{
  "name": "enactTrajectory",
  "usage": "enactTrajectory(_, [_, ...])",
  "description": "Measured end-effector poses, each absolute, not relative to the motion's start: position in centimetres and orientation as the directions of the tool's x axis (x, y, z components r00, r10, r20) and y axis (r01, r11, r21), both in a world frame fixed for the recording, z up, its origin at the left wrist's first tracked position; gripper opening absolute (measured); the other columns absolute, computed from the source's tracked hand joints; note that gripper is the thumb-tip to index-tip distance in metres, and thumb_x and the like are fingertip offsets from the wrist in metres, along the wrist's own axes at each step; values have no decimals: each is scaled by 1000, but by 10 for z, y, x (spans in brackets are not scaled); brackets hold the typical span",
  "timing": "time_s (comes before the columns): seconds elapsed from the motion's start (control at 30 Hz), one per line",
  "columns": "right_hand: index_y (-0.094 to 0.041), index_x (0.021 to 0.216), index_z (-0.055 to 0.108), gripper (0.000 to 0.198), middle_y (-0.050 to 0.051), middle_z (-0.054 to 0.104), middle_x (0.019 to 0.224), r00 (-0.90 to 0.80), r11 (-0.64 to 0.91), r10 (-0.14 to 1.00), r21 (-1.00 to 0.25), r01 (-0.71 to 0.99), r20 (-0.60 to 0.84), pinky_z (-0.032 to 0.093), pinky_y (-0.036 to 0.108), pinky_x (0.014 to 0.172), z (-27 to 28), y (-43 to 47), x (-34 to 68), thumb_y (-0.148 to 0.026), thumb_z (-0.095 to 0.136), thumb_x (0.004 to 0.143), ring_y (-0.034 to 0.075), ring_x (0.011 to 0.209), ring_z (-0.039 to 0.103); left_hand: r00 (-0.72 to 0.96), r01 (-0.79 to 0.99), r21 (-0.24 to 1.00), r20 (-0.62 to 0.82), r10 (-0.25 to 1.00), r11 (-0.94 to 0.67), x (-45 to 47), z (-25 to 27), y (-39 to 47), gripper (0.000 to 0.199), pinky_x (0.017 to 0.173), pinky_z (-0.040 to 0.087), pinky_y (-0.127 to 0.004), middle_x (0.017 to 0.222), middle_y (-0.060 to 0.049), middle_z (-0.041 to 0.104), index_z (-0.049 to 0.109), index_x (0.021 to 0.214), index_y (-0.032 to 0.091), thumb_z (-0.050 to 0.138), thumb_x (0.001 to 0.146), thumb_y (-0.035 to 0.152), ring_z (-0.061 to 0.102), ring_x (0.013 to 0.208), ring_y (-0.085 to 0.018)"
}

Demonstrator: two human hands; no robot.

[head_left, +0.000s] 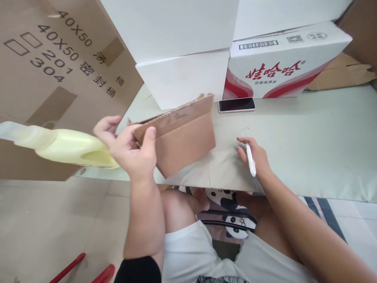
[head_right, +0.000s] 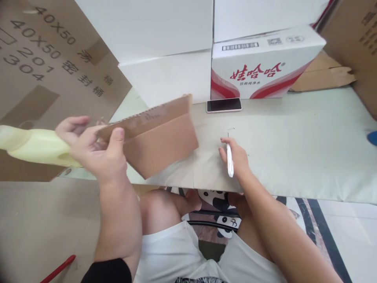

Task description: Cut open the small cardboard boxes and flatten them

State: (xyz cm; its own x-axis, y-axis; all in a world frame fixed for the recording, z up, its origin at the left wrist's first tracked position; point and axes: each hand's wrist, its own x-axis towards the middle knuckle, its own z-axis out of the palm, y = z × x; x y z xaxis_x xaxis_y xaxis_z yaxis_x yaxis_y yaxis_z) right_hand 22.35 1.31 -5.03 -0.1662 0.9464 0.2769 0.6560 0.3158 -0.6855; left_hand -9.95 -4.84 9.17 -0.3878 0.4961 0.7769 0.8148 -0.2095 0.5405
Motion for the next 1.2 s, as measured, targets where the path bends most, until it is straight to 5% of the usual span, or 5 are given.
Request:
enactTrajectory(0.37, [-30, 110, 59, 26, 4, 79, 107, 97, 674, 739, -725, -143, 667, 53, 51, 109, 38, 29, 215, -47, 67, 92, 26, 112, 74, -42, 478, 570, 775, 631, -669, -76, 41, -35, 29, 110, 57, -50, 128, -7, 53, 73, 74, 22, 79, 88, 47, 59, 130, -28])
enactTrajectory(0.5, [-29, 97, 64, 15, 0, 75, 76, 18, 700, 711, -710, 81, 703, 54, 49, 97, 55, 19, 220, -44, 65, 94, 28, 95, 74, -2, 427, 583, 765, 644, -691, -83, 40, -44, 27, 113, 55, -50, 126, -6, 57, 73, 71, 24, 78, 87, 45, 60, 129, -28])
enactTrajectory(0.73, [-29, 94, 60, 11, 1, 80, 83, -459, 690, 720, -470, 550, 521, 35, 64, 117, 80, 1, 235, -38, 54, 97, 36, 132, 68, 49, 386, 586, 759, 650, -713, -81, 44, -51, 15, 118, 51, -48, 121, -6, 62, 72, 76, 26, 73, 88, 33, 59, 131, -24])
enactTrajectory(0.97, [-29, 98, 52, 19, 9, 77, 132, -344, 567, 822, -612, 551, 453, 34, 72, 120, 73, 4, 234, -44, 63, 94, 38, 155, 44, 91, 268, 673, 694, 714, -689, -75, 41, -46, 5, 111, 58, -50, 125, -7, 63, 73, 86, 25, 71, 90, 28, 69, 125, -28])
enactTrajectory(1.2, [-31, 104, 55, 24, 4, 78, 105, 195, 567, 751, -767, 301, 631, 56, 51, 96, 52, 7, 214, -47, 69, 94, 27, 100, 74, 68, 470, 710, 563, 824, -524, -65, 39, -43, 32, 104, 60, -54, 138, -11, 70, 77, 111, 27, 66, 93, 51, 76, 110, -30])
